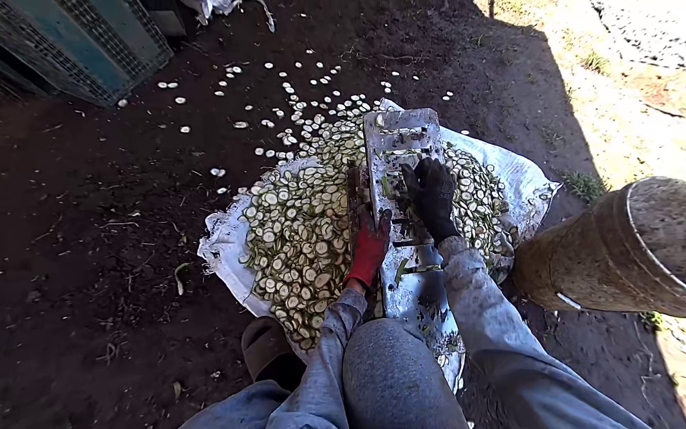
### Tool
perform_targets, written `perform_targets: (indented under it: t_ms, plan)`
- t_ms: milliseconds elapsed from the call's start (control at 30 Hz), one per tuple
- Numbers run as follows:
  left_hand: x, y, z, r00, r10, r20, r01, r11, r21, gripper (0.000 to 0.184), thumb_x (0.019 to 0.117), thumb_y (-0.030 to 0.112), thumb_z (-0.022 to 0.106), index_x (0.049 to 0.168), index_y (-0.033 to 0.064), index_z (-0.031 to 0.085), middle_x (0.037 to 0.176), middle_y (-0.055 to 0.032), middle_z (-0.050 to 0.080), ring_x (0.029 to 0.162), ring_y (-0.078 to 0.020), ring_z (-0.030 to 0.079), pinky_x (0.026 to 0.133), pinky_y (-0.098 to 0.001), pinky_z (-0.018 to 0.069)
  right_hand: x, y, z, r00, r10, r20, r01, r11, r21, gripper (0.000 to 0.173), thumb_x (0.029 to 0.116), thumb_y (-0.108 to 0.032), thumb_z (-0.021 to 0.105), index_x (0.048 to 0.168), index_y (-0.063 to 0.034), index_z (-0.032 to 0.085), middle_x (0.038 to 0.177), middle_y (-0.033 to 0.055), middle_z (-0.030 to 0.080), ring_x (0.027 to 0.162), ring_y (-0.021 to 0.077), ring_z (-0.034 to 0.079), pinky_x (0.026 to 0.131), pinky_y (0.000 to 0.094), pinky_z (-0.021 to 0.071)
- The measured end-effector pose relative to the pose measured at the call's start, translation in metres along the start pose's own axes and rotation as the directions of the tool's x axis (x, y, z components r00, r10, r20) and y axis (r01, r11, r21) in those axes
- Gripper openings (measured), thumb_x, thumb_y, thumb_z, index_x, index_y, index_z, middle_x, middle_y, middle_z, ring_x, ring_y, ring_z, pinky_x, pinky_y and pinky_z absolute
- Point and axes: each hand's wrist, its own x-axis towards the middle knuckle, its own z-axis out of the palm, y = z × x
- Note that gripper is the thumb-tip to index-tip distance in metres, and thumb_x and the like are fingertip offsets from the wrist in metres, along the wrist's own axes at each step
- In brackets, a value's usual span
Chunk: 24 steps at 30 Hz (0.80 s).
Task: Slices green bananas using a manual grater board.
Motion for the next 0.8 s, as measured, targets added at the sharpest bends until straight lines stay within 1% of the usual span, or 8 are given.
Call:
perform_targets:
  t_ms: [133,200,267,333,500,600,733,800]
  plan:
    - [0.007,-0.005,0.009,0.998,0.026,-0.056,-0.022,0.998,0.067,0.074,0.1035,0.06,0.047,0.161,0.0172,0.029,0.149,-0.0193,0.053,0.13,-0.0396,0.057,0.103,-0.0639,0.0465,-0.157,0.012,-0.042,0.996,0.076,-0.042,-0.076,0.997,-0.004,0.042,0.0986,-0.04,0.057,0.08,-0.0048,0.071,0.079,0.0113,0.067,0.081,0.03,0.066,0.081,0.0524,0.0523]
    - [0.01,-0.003,0.009,0.997,0.05,-0.065,-0.045,0.996,0.071,0.073,0.1051,0.057,0.045,0.162,0.0157,0.027,0.152,-0.0193,0.051,0.134,-0.0395,0.054,0.107,-0.0636,0.0435,-0.171,0.007,-0.046,0.995,0.039,-0.096,-0.044,0.998,-0.047,0.039,0.0991,-0.034,0.053,0.081,-0.0033,0.07,0.08,0.0138,0.066,0.084,0.0328,0.066,0.084,0.0527,0.0498]
    - [0.008,-0.006,0.009,0.997,0.057,-0.05,-0.053,0.996,0.065,0.072,0.1058,0.056,0.044,0.163,0.0163,0.025,0.152,-0.0192,0.05,0.134,-0.0388,0.054,0.107,-0.0627,0.0436,-0.13,0.004,-0.033,0.996,0.025,-0.09,-0.031,0.997,-0.067,0.035,0.0998,-0.027,0.049,0.092,0.0004,0.07,0.088,0.0199,0.067,0.093,0.0411,0.065,0.091,0.0605,0.046]
    - [0.012,-0.005,0.011,0.995,0.075,-0.064,-0.071,0.996,0.062,0.071,0.1067,0.054,0.044,0.162,0.0116,0.028,0.152,-0.0203,0.05,0.137,-0.0371,0.052,0.111,-0.0592,0.0417,-0.059,0.001,-0.011,0.999,0.013,-0.04,-0.018,0.989,-0.147,0.039,0.1044,-0.03,0.04,0.107,-0.0025,0.068,0.104,0.0214,0.066,0.109,0.0431,0.061,0.096,0.0627,0.0428]
    - [0.017,0.001,0.01,0.993,0.072,-0.097,-0.064,0.995,0.076,0.066,0.1072,0.045,0.05,0.159,0.0063,0.034,0.144,-0.0227,0.056,0.133,-0.0346,0.056,0.112,-0.0532,0.0433,0.083,-0.013,0.037,0.998,-0.049,0.046,0.062,0.944,-0.325,0.044,0.1067,-0.042,0.039,0.114,-0.0063,0.064,0.113,0.0188,0.065,0.116,0.0396,0.06,0.092,0.0581,0.0444]
    - [0.019,0.001,0.008,0.991,0.096,-0.094,-0.09,0.994,0.061,0.066,0.108,0.041,0.05,0.159,0.0036,0.032,0.148,-0.0233,0.053,0.137,-0.0331,0.053,0.116,-0.0493,0.0396,0.128,-0.016,0.055,0.995,-0.07,0.067,0.087,0.946,-0.311,0.047,0.1082,-0.04,0.033,0.118,-0.0053,0.064,0.117,0.0178,0.067,0.119,0.0379,0.061,0.1,0.0597,0.043]
    - [0.015,0.006,0.008,0.995,0.067,-0.067,-0.065,0.997,0.03,0.065,0.1077,0.039,0.051,0.159,0.0039,0.032,0.147,-0.0228,0.054,0.135,-0.0305,0.054,0.115,-0.0465,0.0419,0.17,-0.011,0.06,0.972,-0.19,0.136,0.227,0.91,-0.348,0.047,0.1096,-0.036,0.032,0.127,-0.0048,0.064,0.123,0.0191,0.068,0.123,0.0392,0.06,0.102,0.0587,0.0416]
    - [0.014,0.009,0.001,0.997,0.05,-0.058,-0.049,0.998,0.03,0.063,0.1076,0.038,0.052,0.157,0.0018,0.035,0.145,-0.0239,0.055,0.135,-0.0309,0.055,0.115,-0.0463,0.0418,0.185,-0.019,0.057,0.955,-0.284,0.083,0.295,0.9,-0.322,0.045,0.1095,-0.034,0.036,0.123,-0.0024,0.065,0.12,0.0208,0.069,0.121,0.0404,0.061,0.102,0.0581,0.0422]
